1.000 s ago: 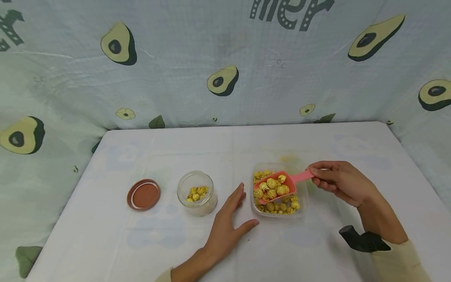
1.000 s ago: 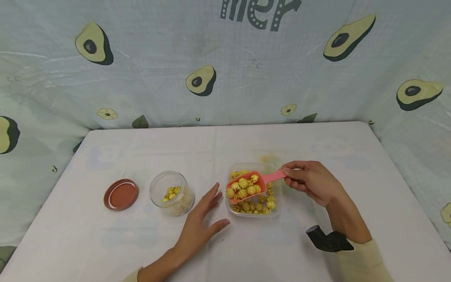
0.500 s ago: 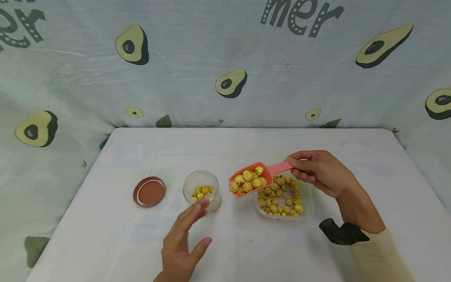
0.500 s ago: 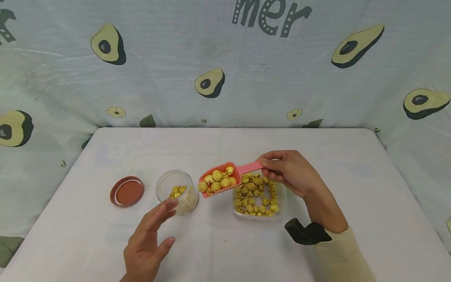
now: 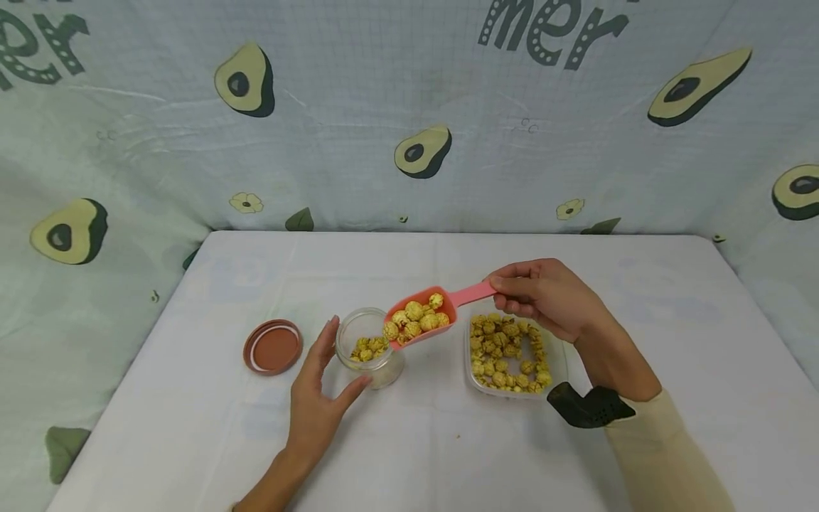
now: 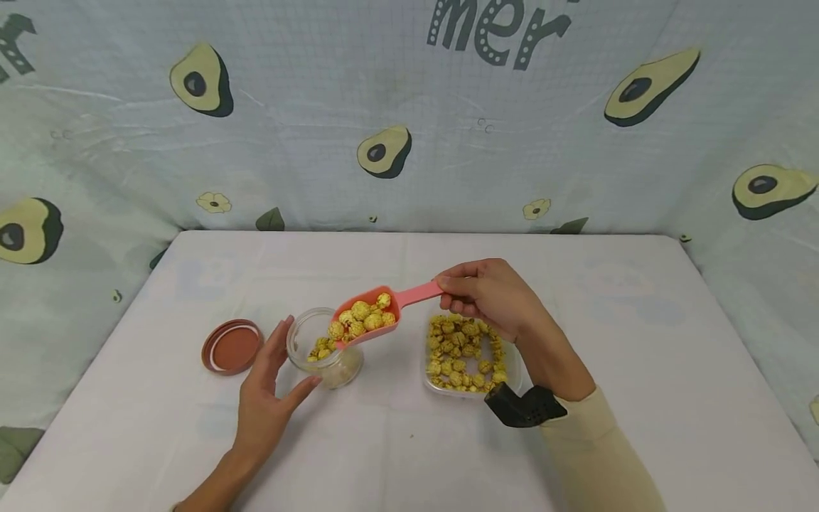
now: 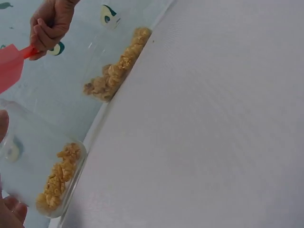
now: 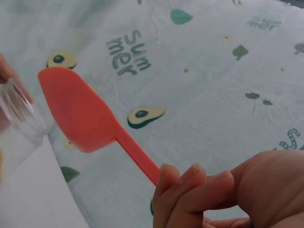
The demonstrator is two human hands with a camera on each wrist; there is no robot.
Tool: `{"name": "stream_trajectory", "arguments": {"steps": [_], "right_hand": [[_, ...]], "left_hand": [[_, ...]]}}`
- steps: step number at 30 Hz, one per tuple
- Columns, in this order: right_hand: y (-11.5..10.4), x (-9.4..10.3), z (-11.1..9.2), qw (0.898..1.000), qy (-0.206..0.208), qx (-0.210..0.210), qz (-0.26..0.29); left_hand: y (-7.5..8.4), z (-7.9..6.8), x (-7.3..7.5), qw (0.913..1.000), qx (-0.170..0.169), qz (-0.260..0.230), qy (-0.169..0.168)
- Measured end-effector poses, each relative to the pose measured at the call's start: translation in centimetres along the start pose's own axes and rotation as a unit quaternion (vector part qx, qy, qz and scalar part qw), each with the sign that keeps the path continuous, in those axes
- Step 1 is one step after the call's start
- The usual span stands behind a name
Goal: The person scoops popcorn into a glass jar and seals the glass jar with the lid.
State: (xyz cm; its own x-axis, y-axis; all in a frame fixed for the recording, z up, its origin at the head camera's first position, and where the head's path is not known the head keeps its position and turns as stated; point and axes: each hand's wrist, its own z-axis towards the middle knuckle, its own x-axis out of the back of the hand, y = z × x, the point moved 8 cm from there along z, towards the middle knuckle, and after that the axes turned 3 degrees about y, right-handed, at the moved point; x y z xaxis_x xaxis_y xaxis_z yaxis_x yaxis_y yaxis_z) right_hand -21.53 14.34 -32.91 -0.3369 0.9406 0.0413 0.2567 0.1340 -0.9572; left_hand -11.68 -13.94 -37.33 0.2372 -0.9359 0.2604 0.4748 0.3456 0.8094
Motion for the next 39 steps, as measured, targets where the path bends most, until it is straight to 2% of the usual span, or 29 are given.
{"name": "stream_trajectory", "arguments": {"steps": [4,8,10,17,28,33,39], "right_hand": [[-0.6,-0.2,0.4,1.0,0.008,0.004,-0.016],[-1.1,-0.5,0.9,0.999,0.014,0.0,-0.032],[-1.2,-0.8,1.1,0.999,0.013,-0.001,-0.043],[-2.5,-1.7,1.5,0.994,0.022,0.003,-0.11],[-4.1,-2.0,1.8,0.985,0.028,-0.005,-0.171],[-5.2,-2.6,1.8,0.982,0.021,0.014,-0.187],[-6.4,-3.4,1.3,0.983,0.014,0.036,-0.182]], "left_hand": [[-2.6,-0.5,-0.4,0.9986,0.044,-0.027,-0.011],[-3.2,-0.6,-0.4,0.9983,0.051,-0.028,-0.007],[-2.9,-0.5,-0.3,0.9984,0.051,-0.025,-0.002],[-0.2,0.2,-0.2,0.9985,0.05,-0.02,-0.008],[0.1,0.4,-0.1,0.9991,0.03,-0.027,-0.008],[0.2,0.5,0.0,0.9993,0.028,-0.026,-0.005],[0.1,0.4,0.0,0.9993,0.027,-0.026,-0.005]]}}
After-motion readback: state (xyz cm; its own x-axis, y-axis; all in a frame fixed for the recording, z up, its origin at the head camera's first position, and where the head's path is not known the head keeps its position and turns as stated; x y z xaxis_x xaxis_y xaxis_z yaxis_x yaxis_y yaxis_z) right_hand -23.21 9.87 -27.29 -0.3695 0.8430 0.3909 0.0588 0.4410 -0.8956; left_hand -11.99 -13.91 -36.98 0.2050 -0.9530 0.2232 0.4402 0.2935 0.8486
